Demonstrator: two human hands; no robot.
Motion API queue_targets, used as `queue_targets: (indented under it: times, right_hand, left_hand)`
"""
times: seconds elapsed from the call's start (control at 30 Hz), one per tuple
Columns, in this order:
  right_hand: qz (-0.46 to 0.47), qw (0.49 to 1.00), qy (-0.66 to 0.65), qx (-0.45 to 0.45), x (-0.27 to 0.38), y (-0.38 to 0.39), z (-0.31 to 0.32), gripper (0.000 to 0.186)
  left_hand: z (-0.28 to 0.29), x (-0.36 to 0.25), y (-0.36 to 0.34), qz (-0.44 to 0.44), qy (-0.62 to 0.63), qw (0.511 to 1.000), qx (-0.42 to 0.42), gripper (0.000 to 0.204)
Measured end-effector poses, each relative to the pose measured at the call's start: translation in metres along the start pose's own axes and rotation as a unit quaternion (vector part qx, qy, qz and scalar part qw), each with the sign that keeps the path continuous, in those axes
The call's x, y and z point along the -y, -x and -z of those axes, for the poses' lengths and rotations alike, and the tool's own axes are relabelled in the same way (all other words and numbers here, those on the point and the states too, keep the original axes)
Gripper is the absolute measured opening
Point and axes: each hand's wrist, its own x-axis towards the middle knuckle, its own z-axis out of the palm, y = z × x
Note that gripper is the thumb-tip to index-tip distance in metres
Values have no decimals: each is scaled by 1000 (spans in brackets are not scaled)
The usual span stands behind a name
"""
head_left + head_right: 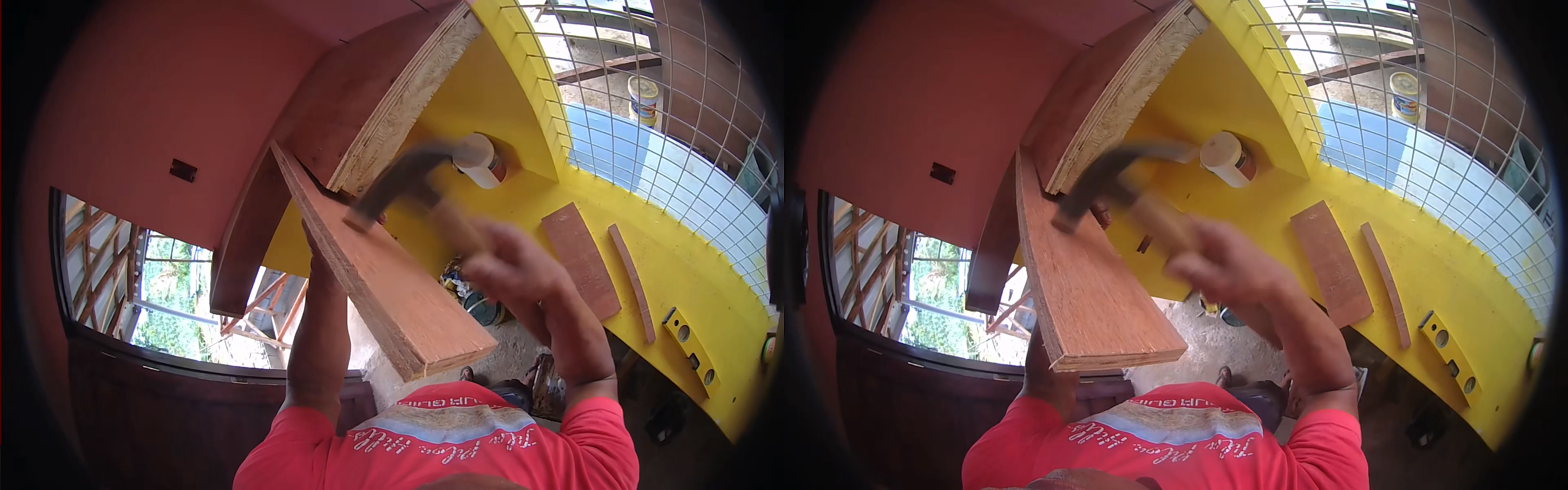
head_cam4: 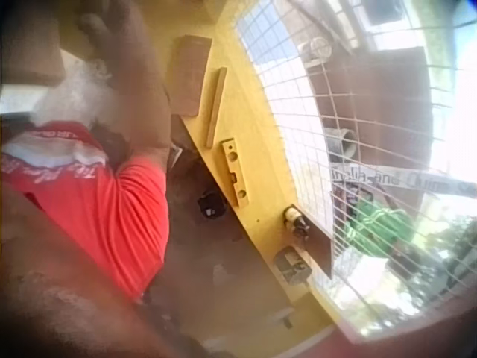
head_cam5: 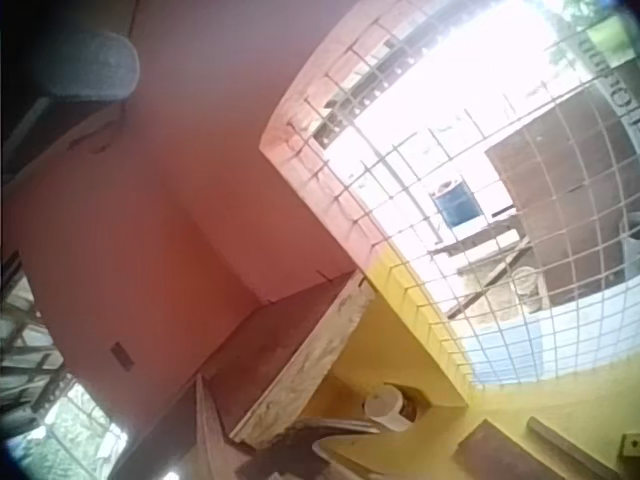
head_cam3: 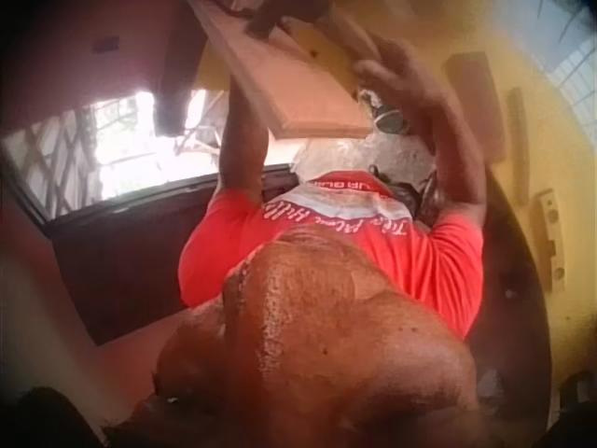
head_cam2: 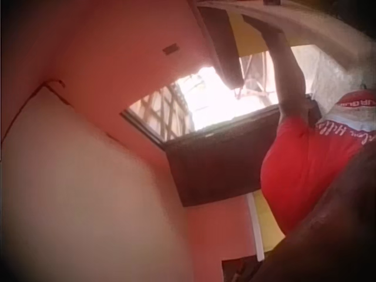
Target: The person aligns wooden boards against an overhead frame and hammers nails into the wood using a hammer, then adjusts the planks and hammers nails into the top of the wooden shelf structure.
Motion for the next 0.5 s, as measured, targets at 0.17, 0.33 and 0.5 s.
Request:
queue_targets:
  times: [0.17,0.33,0.5]
  right_hand:
    - [47,998,3,37,-3,-5,25,30]
    - [186,946,-164,-209,-25,-11,64,28]
    - [1,997,-31,-76,-2,2,4,24]
  left_hand:
    - [20,-7,7,-9,-90,996,-4,69]
    - [45,-6,-7,46,-18,997,-56,60]
    - [43,-8,-8,26,11,999,-26,59]
